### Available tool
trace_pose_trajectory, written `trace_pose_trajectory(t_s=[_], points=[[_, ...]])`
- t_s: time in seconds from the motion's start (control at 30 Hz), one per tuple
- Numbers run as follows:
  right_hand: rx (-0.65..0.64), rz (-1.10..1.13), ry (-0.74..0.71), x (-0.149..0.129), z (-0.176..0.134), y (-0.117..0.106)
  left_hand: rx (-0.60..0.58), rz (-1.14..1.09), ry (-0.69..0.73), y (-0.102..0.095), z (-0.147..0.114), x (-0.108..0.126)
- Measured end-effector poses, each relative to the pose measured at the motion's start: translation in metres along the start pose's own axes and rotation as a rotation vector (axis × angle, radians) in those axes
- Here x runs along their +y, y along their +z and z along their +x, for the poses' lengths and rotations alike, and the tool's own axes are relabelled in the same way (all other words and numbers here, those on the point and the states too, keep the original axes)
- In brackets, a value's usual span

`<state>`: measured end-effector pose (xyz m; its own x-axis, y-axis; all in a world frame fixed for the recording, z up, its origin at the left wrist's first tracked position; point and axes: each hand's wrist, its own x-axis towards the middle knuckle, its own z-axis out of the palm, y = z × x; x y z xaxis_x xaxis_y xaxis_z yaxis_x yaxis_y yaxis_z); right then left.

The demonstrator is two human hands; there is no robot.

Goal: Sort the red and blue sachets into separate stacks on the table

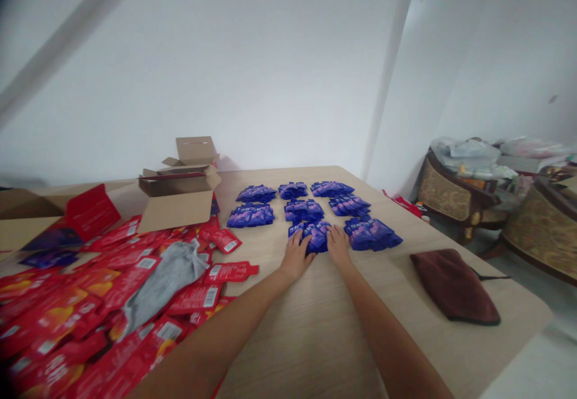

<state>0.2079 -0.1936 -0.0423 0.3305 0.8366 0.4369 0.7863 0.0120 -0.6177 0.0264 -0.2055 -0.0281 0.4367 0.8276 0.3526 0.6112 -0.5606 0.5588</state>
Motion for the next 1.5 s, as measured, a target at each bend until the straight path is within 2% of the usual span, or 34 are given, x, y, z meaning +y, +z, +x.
trace_pose_trajectory(t_s=[0.13,0.27,0.37,0.47,0.67,0.77,0.93,1.17,1.3,1.4,1.5], points=[[-0.017,-0.103,-0.063,-0.006,-0.011,-0.009,0.055,-0.09,-0.02,0.004,-0.002,-0.006],[-0.042,-0.292,-0.243,-0.018,-0.029,-0.019,0.101,-0.172,-0.085,0.006,-0.002,-0.011],[-0.083,-0.355,-0.372,-0.031,-0.041,-0.023,0.107,-0.202,-0.07,0.005,-0.003,-0.01],[-0.129,-0.39,-0.436,-0.044,-0.047,-0.023,0.113,-0.187,-0.058,0.002,-0.006,-0.007],[-0.105,-0.402,-0.401,-0.06,-0.047,-0.01,0.15,-0.177,-0.123,0.0,-0.007,-0.008],[-0.076,-0.37,-0.382,-0.057,-0.047,-0.004,0.162,-0.222,-0.146,0.0,-0.006,-0.01],[-0.129,-0.363,-0.416,-0.05,-0.044,0.005,0.174,-0.277,-0.159,-0.004,-0.006,-0.011],[-0.004,-0.441,-0.457,-0.053,-0.054,0.001,0.2,-0.13,-0.156,-0.006,-0.01,-0.012],[-0.001,-0.482,-0.493,-0.052,-0.064,-0.004,0.168,-0.058,-0.155,-0.009,-0.013,-0.01],[0.025,-0.512,-0.434,-0.05,-0.056,-0.009,0.121,0.039,-0.13,-0.013,-0.015,-0.007],[0.03,-0.551,-0.299,-0.044,-0.037,-0.013,0.055,0.126,-0.051,-0.012,-0.016,-0.004]])
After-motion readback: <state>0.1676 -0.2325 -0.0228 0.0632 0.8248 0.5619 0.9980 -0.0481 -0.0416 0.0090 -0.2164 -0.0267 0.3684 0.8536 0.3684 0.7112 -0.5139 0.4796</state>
